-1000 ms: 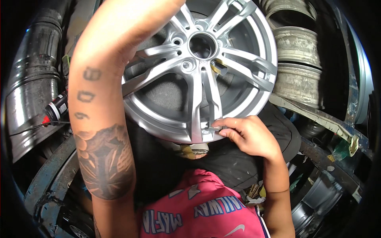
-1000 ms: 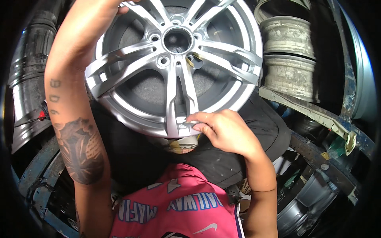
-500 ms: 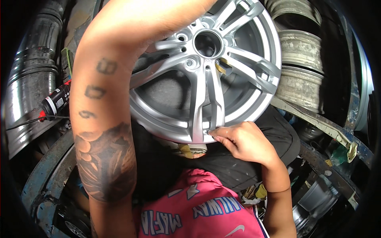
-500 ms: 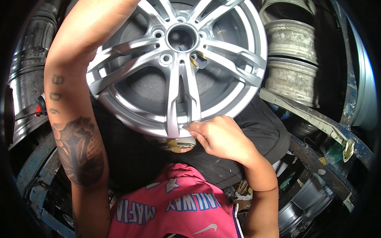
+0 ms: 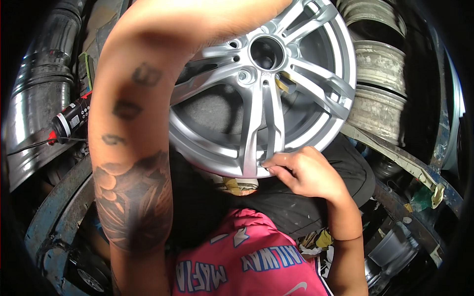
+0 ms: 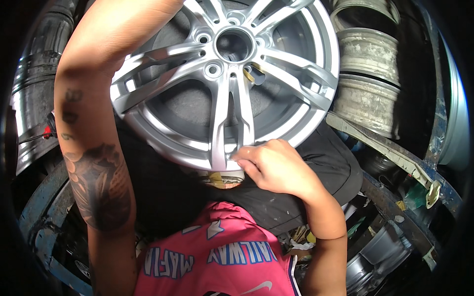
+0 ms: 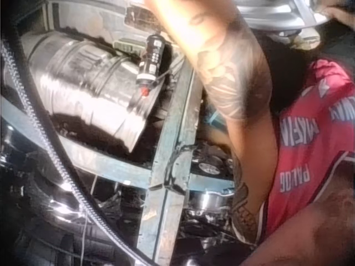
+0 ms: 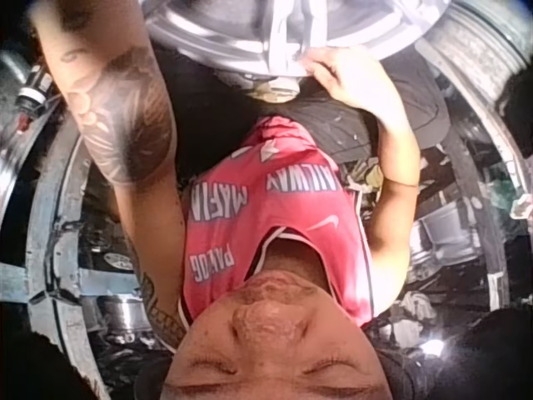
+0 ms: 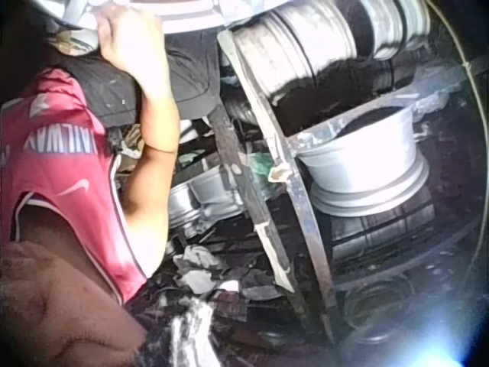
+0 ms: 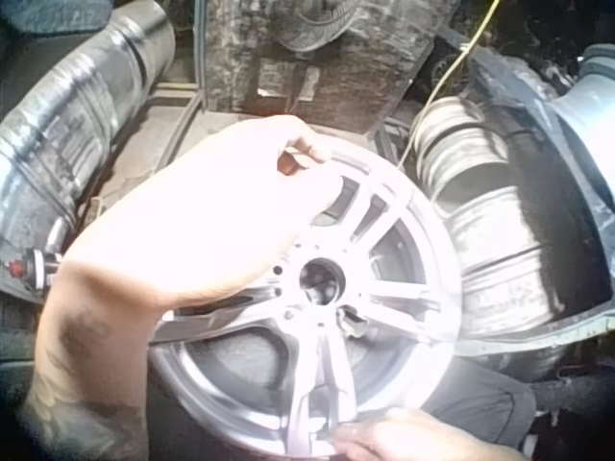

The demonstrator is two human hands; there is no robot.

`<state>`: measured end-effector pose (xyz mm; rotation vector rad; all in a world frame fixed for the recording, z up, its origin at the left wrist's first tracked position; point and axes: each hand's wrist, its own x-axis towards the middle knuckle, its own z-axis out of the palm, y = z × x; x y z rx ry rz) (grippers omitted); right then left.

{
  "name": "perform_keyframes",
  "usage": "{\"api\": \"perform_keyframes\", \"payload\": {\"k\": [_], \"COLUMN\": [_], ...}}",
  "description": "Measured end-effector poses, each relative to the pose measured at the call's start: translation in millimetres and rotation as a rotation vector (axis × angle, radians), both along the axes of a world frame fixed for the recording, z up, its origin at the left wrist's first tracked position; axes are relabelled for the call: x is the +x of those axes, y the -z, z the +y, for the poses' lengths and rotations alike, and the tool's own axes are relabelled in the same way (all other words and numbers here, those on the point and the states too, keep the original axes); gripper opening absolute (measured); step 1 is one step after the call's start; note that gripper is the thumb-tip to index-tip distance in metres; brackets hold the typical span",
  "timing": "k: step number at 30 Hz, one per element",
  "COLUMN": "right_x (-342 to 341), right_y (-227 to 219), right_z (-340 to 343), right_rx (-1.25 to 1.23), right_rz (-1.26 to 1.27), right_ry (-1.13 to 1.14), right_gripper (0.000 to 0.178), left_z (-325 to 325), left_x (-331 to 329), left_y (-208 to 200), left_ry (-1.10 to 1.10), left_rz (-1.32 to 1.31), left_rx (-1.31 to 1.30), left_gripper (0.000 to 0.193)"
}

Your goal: The person sands small metal components with sandpaper and fits them onto the spokes of an alloy wheel rim by hand while seated in a workshop.

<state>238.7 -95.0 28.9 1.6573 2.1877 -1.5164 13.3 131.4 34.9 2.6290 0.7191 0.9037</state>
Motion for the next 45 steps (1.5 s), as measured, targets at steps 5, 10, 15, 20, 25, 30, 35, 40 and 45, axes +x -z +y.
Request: {"api": "perform_keyframes", "payload": {"k": [5,10,15,20,25,30,35,40,45], "right_x": [6,0,-6,-10,-1,-5,-6,-8,-11], "right_y": [0,-1,-6,-6,-1,-2,-2,-7,-11], "right_z": [1,0,-2,-2,-8,-4,-7,-4,-7], "right_rx": [-0.053,-0.032,0.009,0.059,0.059,0.054,0.034,0.145,0.212], "right_rz": [-0.014,-0.054,-0.202,-0.151,-0.140,-0.099,-0.156,-0.183,-0.209], "right_ry": [-0.023,-0.010,-0.071,-0.074,-0.035,-0.033,0.024,0.016,-0.077], "right_gripper": [0.015,0.015,0.015,0.015,0.015,0.015,0.015,0.017,0.021], "left_z": [-6,-32,-30,-21,-9,-24,-15,-29,-24], "left_x": [10,14,16,1,18,24,16,11,4], "left_y": [-6,-35,-43,-42,4,-70,-7,-49,-48], "left_ry": [-0.064,-0.262,-0.198,-0.062,-0.013,-0.405,0.049,-0.008,-0.024], "left_rz": [0.181,0.004,0.003,-0.048,-0.079,0.182,0.097,-0.021,-0.011], "left_rx": [0.189,-0.356,-0.588,-0.612,0.064,-0.891,0.053,-0.590,-0.732], "left_gripper": [0.031,0.035,0.036,0.035,0.031,0.027,0.030,0.036,0.038]}}
